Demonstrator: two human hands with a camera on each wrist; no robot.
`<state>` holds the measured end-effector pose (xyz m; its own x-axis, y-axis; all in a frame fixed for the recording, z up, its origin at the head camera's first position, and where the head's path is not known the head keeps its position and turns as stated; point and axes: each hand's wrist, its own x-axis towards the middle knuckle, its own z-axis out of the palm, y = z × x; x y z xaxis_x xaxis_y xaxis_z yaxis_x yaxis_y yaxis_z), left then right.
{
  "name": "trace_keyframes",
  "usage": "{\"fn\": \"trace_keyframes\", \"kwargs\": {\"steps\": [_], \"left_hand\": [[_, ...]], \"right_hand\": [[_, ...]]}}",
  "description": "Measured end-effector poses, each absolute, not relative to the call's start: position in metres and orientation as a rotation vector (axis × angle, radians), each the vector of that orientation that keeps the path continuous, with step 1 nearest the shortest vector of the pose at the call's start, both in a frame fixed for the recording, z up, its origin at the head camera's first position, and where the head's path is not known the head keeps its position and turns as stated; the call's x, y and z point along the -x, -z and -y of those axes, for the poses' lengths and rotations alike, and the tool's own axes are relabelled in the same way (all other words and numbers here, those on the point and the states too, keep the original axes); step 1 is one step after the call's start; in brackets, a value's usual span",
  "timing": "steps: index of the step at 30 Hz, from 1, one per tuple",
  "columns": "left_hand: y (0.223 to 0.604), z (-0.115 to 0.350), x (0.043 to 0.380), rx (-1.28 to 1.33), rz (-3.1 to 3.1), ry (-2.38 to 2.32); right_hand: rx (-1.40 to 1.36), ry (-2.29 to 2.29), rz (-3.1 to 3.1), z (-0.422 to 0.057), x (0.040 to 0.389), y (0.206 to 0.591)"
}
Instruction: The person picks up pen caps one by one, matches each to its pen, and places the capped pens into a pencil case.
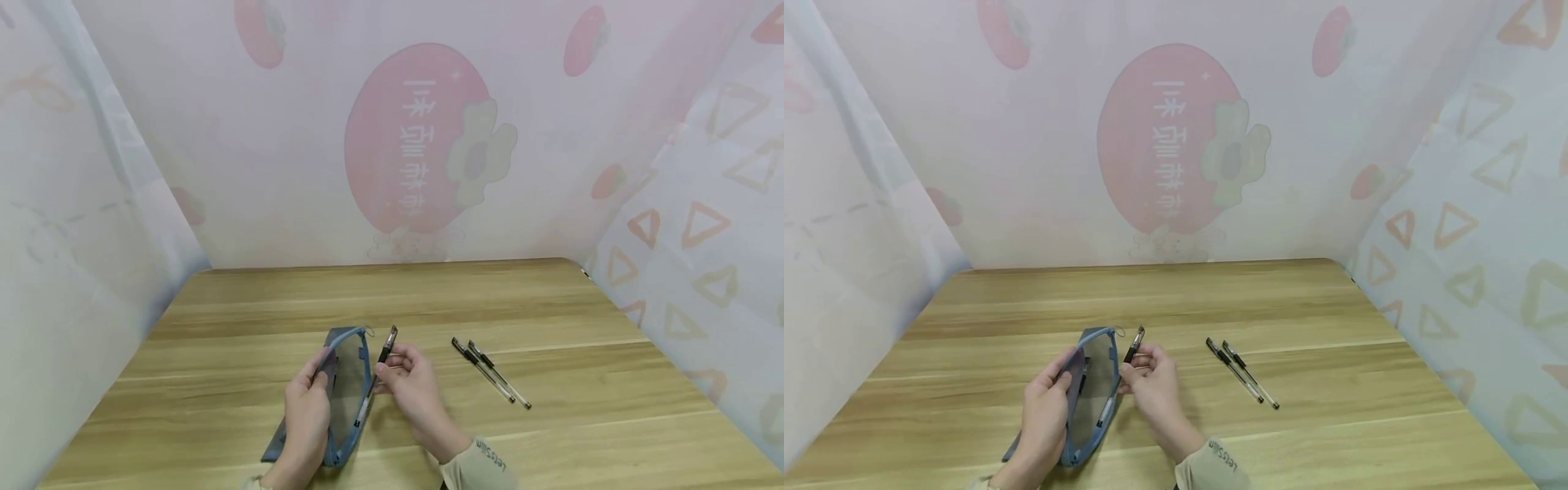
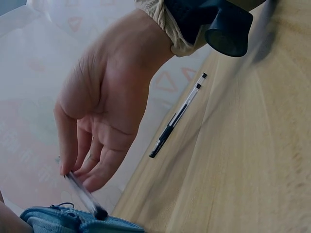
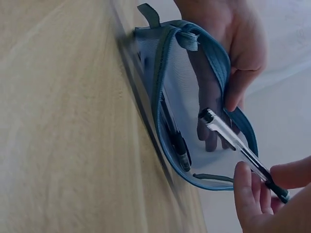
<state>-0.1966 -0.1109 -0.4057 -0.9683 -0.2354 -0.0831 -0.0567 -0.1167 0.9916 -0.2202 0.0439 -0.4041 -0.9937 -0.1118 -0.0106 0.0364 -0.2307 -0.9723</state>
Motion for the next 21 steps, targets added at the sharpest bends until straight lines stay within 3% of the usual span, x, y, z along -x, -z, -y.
{"fn": "trace_keyframes", "kwargs": {"steps": [21], "left_hand": [[0.405,0.106,0.195,-0.371,1.926,2.301]], "right_hand": [[0.198,2.090,-2.028,-0.006,0.216,0.411]]}}
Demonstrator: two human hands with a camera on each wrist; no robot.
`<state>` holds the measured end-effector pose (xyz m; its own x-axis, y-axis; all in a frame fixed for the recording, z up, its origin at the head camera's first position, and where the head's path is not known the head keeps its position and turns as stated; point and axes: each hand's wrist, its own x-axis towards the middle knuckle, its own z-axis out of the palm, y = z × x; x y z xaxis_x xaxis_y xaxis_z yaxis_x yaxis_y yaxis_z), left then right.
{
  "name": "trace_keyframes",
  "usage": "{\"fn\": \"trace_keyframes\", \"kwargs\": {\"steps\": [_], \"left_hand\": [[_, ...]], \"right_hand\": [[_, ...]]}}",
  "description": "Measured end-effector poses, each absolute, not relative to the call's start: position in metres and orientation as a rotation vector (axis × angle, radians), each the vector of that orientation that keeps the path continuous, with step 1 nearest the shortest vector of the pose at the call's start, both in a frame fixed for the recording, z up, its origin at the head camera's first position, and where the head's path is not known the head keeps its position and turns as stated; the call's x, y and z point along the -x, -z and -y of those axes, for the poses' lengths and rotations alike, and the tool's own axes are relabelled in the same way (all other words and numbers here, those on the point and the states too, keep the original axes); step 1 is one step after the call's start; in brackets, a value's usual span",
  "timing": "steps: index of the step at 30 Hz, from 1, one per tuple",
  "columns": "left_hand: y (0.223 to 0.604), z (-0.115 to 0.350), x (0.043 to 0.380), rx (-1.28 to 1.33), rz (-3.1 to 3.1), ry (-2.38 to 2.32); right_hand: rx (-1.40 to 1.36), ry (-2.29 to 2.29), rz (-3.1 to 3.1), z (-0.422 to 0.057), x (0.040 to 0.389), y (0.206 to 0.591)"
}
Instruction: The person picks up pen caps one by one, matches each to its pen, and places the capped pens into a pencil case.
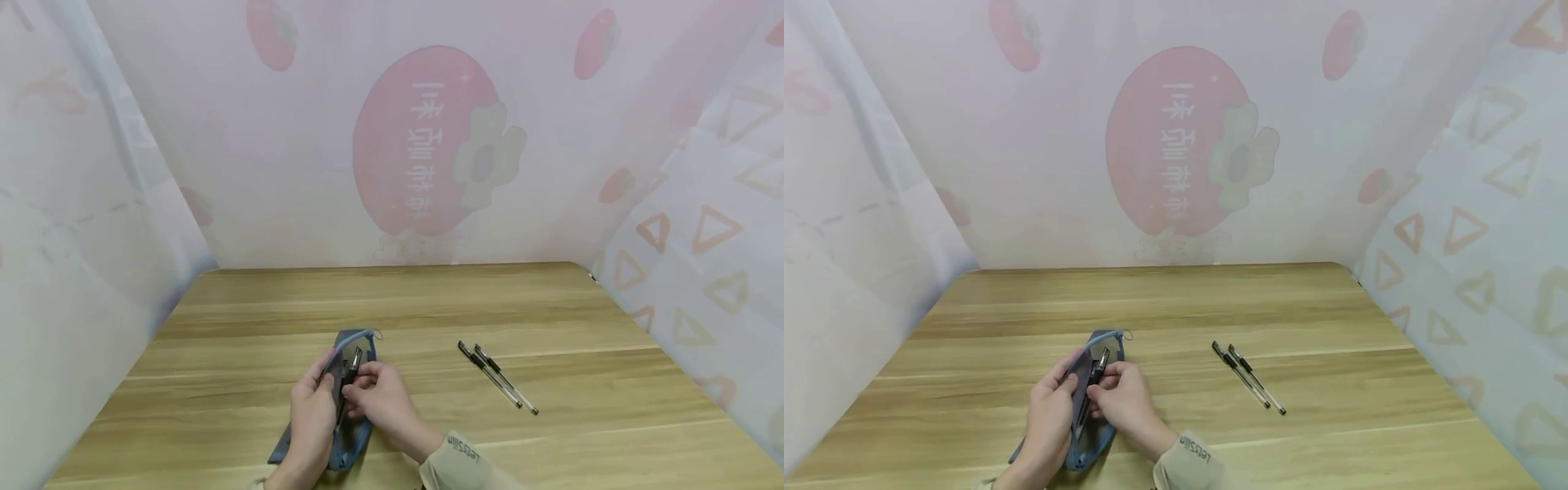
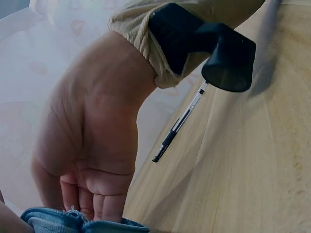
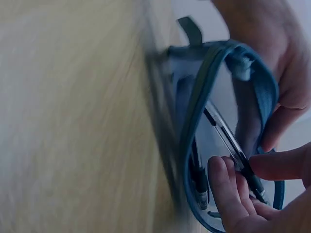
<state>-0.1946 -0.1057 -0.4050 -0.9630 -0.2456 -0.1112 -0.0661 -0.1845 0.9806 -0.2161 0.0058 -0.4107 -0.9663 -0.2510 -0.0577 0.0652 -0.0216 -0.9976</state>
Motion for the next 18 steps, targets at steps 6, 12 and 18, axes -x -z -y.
{"fn": "trace_keyframes", "kwargs": {"steps": [6,12,18], "left_hand": [[0.404,0.106,0.193,-0.358,1.967,2.275],[0.404,0.106,0.193,-0.349,1.948,2.286],[0.404,0.106,0.193,-0.324,1.923,2.311]], "right_hand": [[0.208,1.904,-2.189,-0.009,0.217,0.413],[0.269,1.918,-2.149,-0.014,0.217,0.415],[0.321,1.960,-2.149,-0.026,0.219,0.415]]}}
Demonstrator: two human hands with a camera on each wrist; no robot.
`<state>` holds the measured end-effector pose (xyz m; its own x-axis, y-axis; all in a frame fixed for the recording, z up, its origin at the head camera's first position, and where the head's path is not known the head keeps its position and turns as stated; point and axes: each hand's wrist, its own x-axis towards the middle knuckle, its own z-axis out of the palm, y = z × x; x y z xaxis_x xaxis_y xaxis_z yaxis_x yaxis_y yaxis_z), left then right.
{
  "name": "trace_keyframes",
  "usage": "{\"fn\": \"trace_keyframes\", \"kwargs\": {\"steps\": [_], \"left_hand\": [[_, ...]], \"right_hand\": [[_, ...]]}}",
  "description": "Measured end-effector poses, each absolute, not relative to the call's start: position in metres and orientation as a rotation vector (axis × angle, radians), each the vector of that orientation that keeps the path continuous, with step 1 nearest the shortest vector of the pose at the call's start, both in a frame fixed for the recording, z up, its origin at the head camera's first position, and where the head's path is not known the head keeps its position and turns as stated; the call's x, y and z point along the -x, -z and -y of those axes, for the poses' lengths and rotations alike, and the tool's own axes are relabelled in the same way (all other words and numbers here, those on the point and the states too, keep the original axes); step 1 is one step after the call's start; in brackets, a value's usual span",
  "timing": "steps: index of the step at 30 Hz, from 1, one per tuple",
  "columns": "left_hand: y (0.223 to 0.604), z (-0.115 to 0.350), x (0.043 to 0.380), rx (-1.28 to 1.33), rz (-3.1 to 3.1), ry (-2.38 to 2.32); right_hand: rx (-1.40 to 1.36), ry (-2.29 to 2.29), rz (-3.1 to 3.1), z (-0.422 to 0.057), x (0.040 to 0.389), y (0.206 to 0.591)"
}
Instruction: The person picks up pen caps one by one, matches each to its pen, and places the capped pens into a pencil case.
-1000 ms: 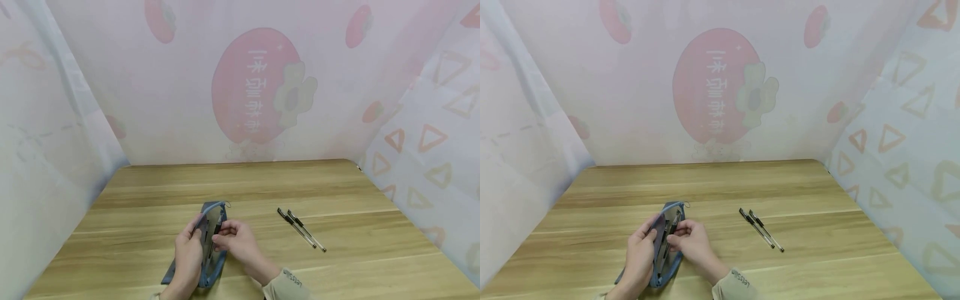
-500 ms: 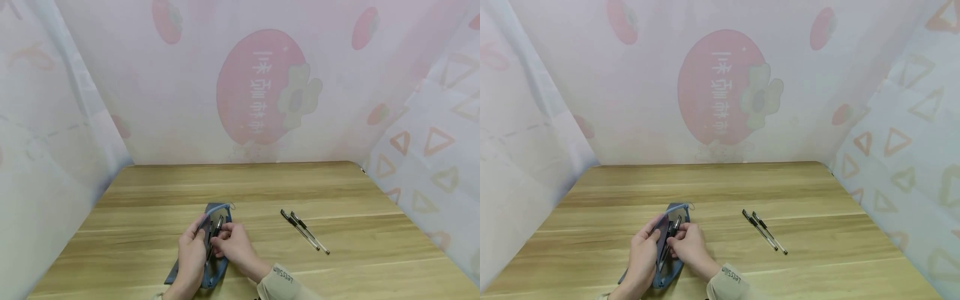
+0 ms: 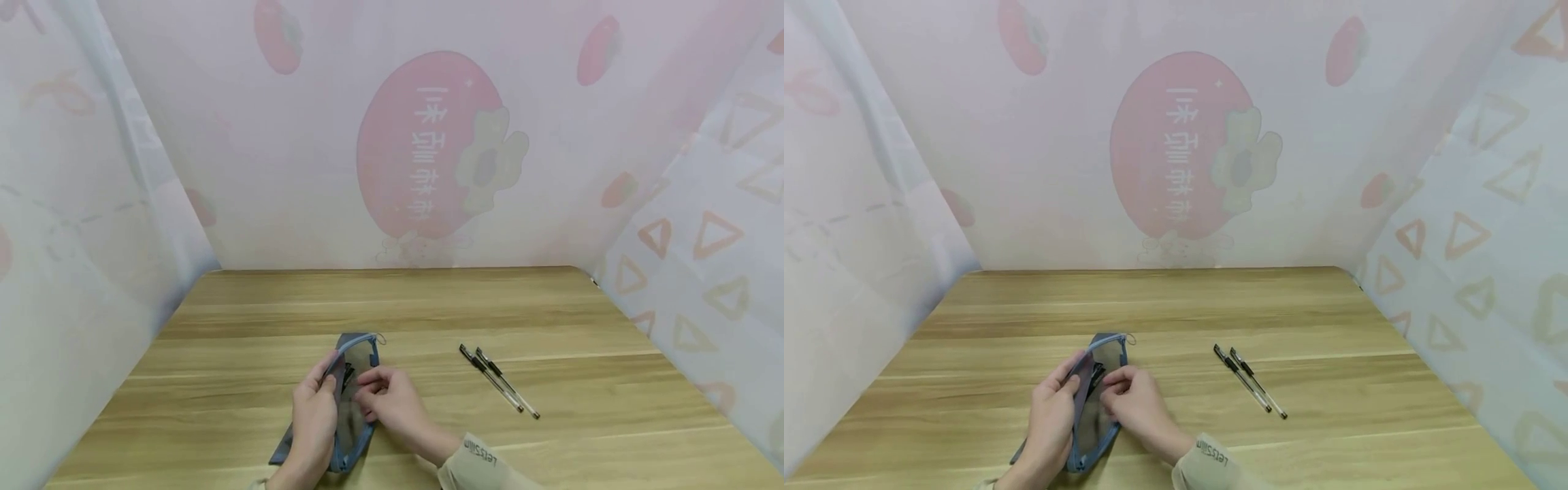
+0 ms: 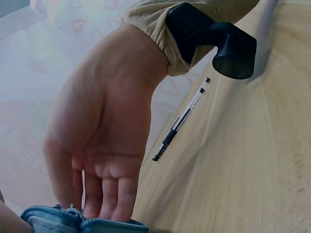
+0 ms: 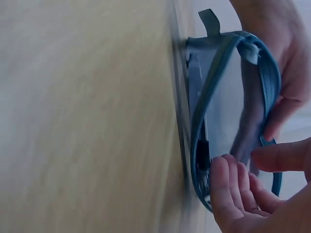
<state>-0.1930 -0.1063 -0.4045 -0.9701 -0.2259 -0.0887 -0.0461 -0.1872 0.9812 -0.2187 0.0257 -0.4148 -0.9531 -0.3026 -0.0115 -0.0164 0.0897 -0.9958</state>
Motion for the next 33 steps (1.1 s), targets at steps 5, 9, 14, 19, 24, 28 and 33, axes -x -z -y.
{"fn": "trace_keyframes", "kwargs": {"steps": [5,9,14,19,24,28,33], "left_hand": [[0.405,0.106,0.193,-0.301,1.926,2.320],[0.405,0.105,0.194,-0.275,1.923,2.325],[0.407,0.104,0.196,-0.253,1.924,2.327],[0.408,0.104,0.198,-0.254,1.916,2.331],[0.408,0.102,0.197,-0.266,1.922,2.319],[0.408,0.101,0.197,-0.264,1.927,2.307],[0.407,0.102,0.196,-0.264,1.934,2.302]], "right_hand": [[0.363,1.937,-2.235,-0.045,0.225,0.408],[0.397,1.930,-2.251,-0.063,0.231,0.403],[0.433,1.890,-2.286,-0.084,0.240,0.396],[0.464,1.764,-2.427,-0.103,0.250,0.391],[0.482,1.570,-2.544,-0.124,0.259,0.390],[0.500,1.439,-2.679,-0.140,0.268,0.394],[0.543,1.328,-2.805,-0.155,0.278,0.393]]}}
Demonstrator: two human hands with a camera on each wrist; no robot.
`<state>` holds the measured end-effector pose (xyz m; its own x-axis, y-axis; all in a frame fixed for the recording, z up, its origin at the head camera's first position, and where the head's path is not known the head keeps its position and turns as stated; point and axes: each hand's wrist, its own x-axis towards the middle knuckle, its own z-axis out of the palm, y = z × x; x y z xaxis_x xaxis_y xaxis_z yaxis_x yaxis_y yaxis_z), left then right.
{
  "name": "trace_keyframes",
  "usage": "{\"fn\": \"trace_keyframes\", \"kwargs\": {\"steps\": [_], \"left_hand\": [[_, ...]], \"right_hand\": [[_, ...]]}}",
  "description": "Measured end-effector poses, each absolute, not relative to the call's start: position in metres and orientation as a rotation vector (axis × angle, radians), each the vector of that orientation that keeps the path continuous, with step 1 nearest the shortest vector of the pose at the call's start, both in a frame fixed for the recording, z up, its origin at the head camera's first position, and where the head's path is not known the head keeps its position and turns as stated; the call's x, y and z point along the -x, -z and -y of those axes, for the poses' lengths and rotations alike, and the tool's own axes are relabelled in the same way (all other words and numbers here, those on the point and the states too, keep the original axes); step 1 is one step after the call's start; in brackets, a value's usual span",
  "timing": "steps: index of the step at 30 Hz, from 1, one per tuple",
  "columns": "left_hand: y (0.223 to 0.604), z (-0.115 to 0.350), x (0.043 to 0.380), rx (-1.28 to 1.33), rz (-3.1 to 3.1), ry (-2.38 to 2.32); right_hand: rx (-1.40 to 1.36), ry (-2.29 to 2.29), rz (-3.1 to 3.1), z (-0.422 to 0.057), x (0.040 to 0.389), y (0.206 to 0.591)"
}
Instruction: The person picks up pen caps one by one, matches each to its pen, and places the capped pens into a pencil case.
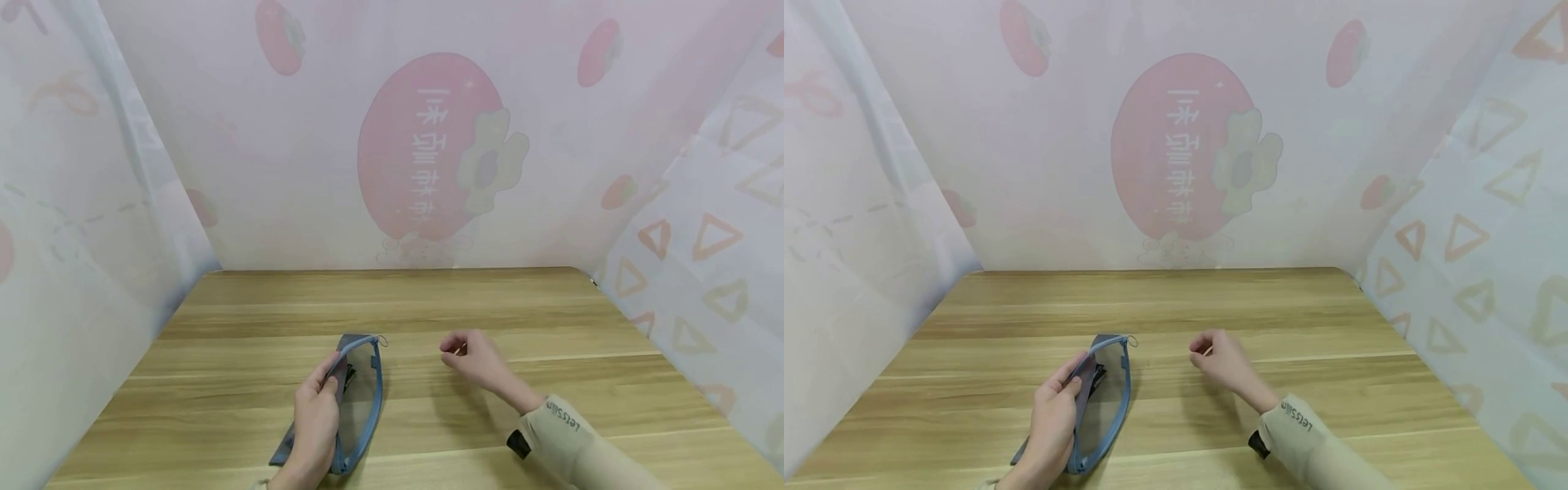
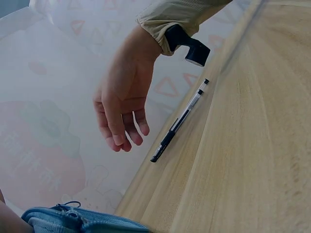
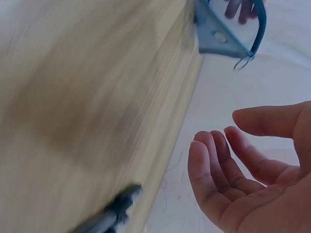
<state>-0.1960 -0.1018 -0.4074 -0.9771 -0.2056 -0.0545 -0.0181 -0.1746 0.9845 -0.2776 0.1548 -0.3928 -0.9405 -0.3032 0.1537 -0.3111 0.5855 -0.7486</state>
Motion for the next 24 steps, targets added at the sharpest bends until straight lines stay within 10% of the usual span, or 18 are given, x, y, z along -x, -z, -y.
{"fn": "trace_keyframes", "kwargs": {"steps": [24], "left_hand": [[0.407,0.105,0.194,-0.285,1.950,2.305]], "right_hand": [[-0.719,-1.179,2.850,-0.168,0.290,0.401]]}}
